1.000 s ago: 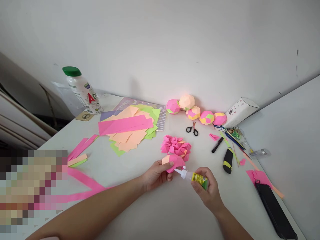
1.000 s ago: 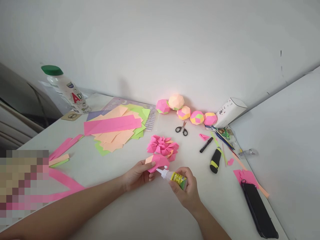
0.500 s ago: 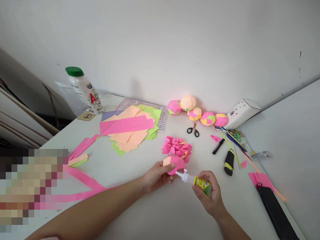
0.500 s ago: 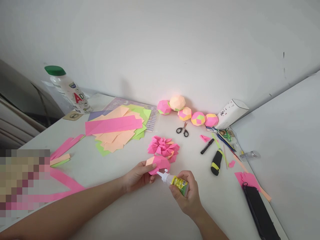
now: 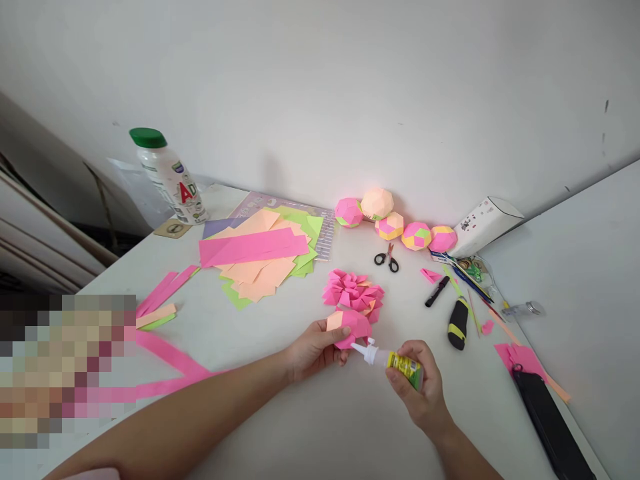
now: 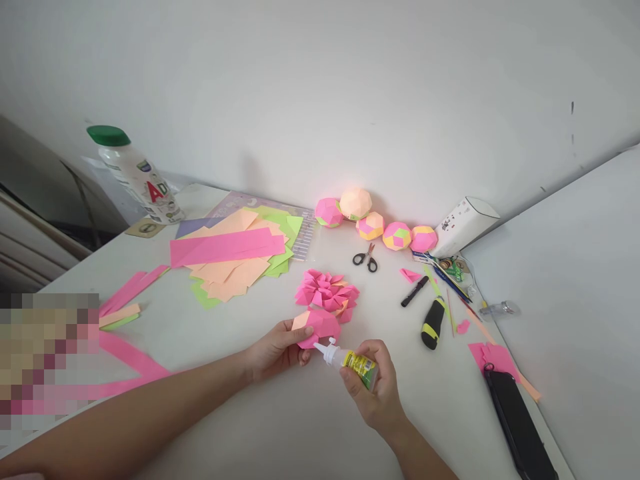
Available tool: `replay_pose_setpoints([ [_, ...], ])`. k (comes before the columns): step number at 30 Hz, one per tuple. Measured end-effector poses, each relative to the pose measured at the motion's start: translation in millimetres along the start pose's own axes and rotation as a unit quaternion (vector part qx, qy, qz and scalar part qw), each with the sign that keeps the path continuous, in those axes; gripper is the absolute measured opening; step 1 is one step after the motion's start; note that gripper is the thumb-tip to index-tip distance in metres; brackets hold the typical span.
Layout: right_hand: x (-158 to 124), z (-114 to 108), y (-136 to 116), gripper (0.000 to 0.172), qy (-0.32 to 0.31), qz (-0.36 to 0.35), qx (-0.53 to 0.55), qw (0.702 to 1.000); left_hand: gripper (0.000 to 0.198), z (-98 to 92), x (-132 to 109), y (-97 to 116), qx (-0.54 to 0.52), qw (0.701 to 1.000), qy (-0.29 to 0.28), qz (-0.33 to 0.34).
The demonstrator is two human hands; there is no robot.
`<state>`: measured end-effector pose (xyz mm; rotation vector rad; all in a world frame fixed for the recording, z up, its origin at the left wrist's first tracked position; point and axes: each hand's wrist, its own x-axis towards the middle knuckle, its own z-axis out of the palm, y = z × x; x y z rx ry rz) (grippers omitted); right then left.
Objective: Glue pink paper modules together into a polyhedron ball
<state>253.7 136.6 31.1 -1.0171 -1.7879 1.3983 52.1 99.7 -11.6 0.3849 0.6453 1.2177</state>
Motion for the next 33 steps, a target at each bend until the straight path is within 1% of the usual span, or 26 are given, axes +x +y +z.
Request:
replay_pose_setpoints([
  [7, 0, 2, -1, 0.029, 0.02, 0.014, 0.016, 1.0, 0.03, 0.1, -1, 0, 0.007, 1.0, 0.004, -0.002],
  [12, 0, 1, 1, 0.029, 0.013, 0.028, 0.032, 0.999, 0.03, 0.3, -1, 0, 0.011, 1.0, -0.005, 0.008],
  [16, 1, -1, 7, 0.029, 0.02, 0.016, 0.028, 0.999, 0.032, 1.4, -1, 0, 0.012, 1.0, -0.005, 0.01],
  [19, 1, -3, 11, 0.028, 0.001, -0.001, 0.021, 1.0, 0.033, 2.0, -1, 0, 0.012, 1.0, -0.003, 0.01],
  [21, 1, -4, 11, 0.028, -0.002, -0.001, 0.019, 1.0, 0.033, 2.1, -1, 0, 0.012, 1.0, -0.003, 0.009],
  [24, 1, -3, 10, 0.028, 0.012, 0.012, 0.03, 0.999, 0.031, 1.9, -1, 0, 0.013, 1.0, -0.004, 0.009],
  [28, 1, -3, 9, 0.025, -0.001, -0.004, 0.039, 0.999, 0.031, 1.5, 0, 0, 0.014, 1.0, -0.004, 0.007],
  [30, 1, -2, 9, 0.025, 0.005, -0.006, 0.04, 0.999, 0.031, 1.6, 0, -1, 0.014, 1.0, -0.004, 0.008],
  [33, 1, -2, 8, 0.026, 0.024, 0.008, 0.047, 0.999, 0.031, 2.4, 0, 0, 0.015, 1.0, -0.006, 0.012],
])
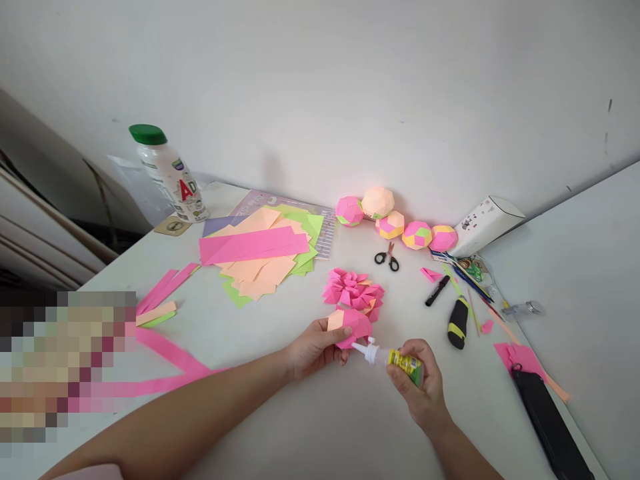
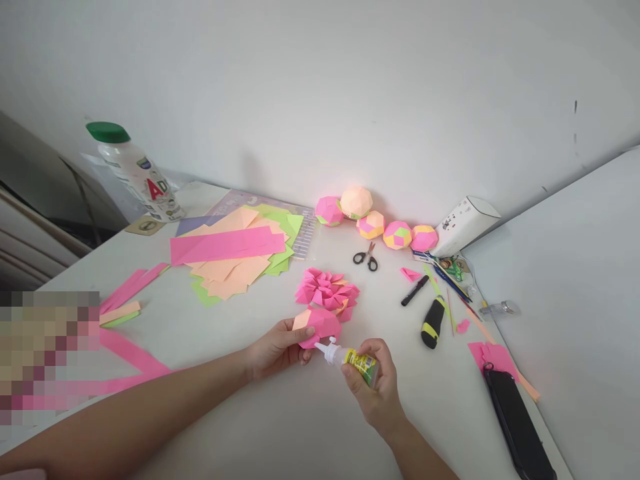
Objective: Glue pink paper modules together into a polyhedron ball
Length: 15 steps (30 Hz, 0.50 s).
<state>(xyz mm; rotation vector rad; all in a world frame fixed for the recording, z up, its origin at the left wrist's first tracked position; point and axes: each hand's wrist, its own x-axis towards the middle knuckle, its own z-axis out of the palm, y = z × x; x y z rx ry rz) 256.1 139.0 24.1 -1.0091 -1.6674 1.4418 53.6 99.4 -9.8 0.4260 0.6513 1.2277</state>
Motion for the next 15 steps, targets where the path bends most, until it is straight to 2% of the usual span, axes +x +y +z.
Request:
replay_pose_setpoints([
  [5, 1, 0, 0, 0.026, -0.005, 0.004, 0.001, 1.0, 0.032, 0.9, -1, 2, -0.001, 1.0, 0.004, -0.004],
  [9, 5, 0, -1, 0.029, 0.018, 0.017, 0.01, 1.0, 0.031, -1.0, -1, 1, -0.011, 1.0, 0.017, -0.011],
  [15, 10, -2, -4, 0.031, -0.01, 0.054, 0.034, 0.998, 0.027, -4.8, 0, -1, -0.03, 0.999, 0.026, -0.017],
])
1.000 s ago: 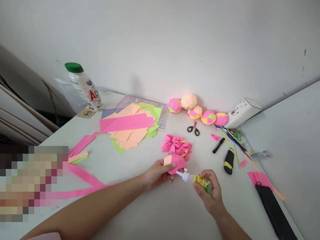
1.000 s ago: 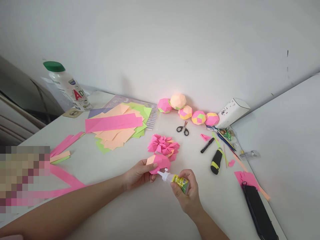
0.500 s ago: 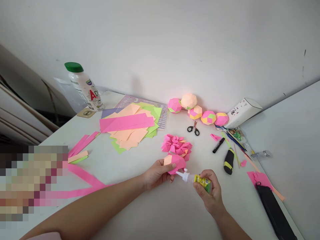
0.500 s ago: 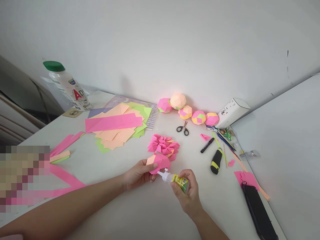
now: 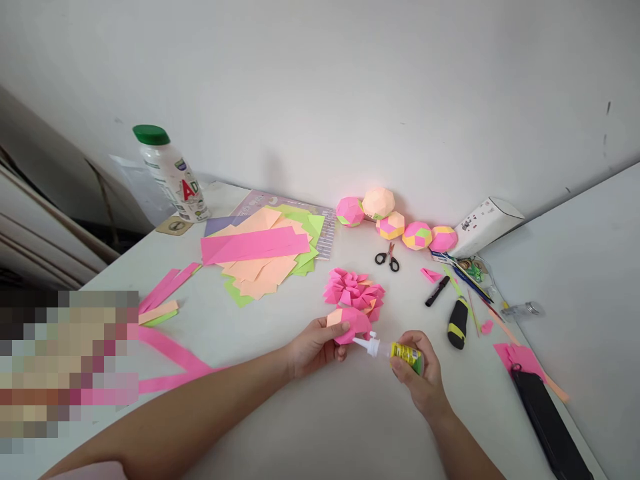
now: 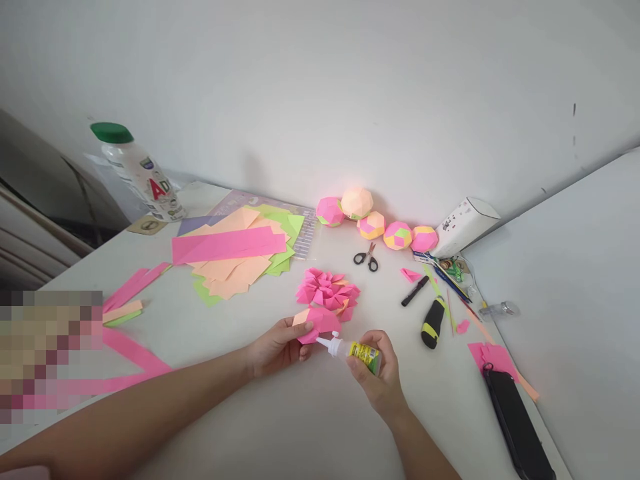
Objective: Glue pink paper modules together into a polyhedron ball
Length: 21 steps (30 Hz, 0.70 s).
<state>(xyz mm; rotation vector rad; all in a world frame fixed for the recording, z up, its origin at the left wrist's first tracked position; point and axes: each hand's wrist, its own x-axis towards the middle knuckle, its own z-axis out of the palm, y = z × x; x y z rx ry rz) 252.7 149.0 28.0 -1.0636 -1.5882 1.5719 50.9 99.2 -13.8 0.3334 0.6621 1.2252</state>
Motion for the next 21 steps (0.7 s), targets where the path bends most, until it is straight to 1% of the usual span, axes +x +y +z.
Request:
replay_pose_setpoints([
  [5, 4, -5, -3, 0.034, -0.01, 0.006, -0.013, 1.0, 0.028, -1.6, 1, 0, -0.017, 1.0, 0.0, -0.006],
  [13, 12, -14, -5, 0.037, -0.043, 0.001, -0.05, 0.998, 0.031, 2.1, -1, 3, -0.039, 0.999, -0.014, 0.008],
  [18, 18, -23, 0, 0.033, -0.094, -0.019, -0.079, 0.992, 0.029, 0.4, 0, 3, -0.043, 0.999, -0.017, 0.015],
  [21, 20, -26, 1, 0.03, -0.106, -0.048, -0.104, 0.988, 0.03, -0.7, 0, 2, -0.044, 0.999, -0.023, 0.012],
])
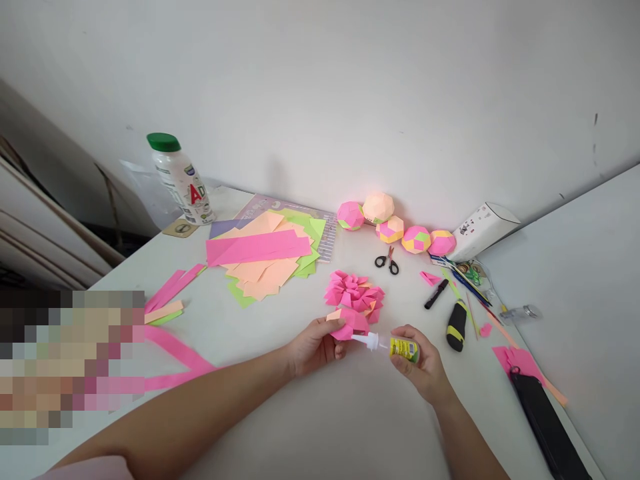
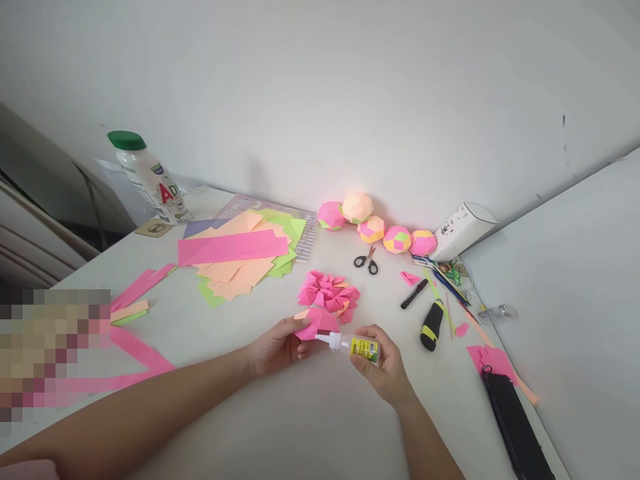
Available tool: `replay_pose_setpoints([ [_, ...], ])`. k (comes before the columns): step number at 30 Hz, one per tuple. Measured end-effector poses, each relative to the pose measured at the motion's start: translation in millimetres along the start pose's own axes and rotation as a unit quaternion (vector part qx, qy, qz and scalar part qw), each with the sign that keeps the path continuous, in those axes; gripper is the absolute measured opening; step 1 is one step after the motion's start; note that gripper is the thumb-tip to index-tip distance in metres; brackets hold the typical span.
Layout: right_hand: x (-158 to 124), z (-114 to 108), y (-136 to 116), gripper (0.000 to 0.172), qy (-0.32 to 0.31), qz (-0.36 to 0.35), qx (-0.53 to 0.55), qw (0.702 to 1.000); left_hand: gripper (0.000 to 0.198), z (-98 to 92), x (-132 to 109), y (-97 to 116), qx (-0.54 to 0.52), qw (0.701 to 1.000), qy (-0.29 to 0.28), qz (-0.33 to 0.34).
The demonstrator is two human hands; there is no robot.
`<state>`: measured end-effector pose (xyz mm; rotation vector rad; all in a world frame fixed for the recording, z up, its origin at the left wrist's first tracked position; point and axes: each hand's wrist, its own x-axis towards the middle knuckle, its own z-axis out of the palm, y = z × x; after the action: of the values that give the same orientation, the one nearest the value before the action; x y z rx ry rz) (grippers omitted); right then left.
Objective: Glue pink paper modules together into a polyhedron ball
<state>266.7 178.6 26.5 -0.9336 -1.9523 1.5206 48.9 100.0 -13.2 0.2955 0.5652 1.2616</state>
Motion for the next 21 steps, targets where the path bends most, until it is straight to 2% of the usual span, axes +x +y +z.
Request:
replay_pose_setpoints([
  [10, 3.9, -2.9, 3.2, 0.026, -0.002, -0.064, -0.066, 0.996, 0.03, -0.5, 0.2, -0.2, -0.004, 1.0, 0.001, -0.005],
  [21, 5.9, -2.3, 7.6, 0.025, 0.019, -0.072, -0.068, 0.995, 0.027, 1.5, -0.2, 0.4, 0.003, 1.0, 0.03, -0.002],
])
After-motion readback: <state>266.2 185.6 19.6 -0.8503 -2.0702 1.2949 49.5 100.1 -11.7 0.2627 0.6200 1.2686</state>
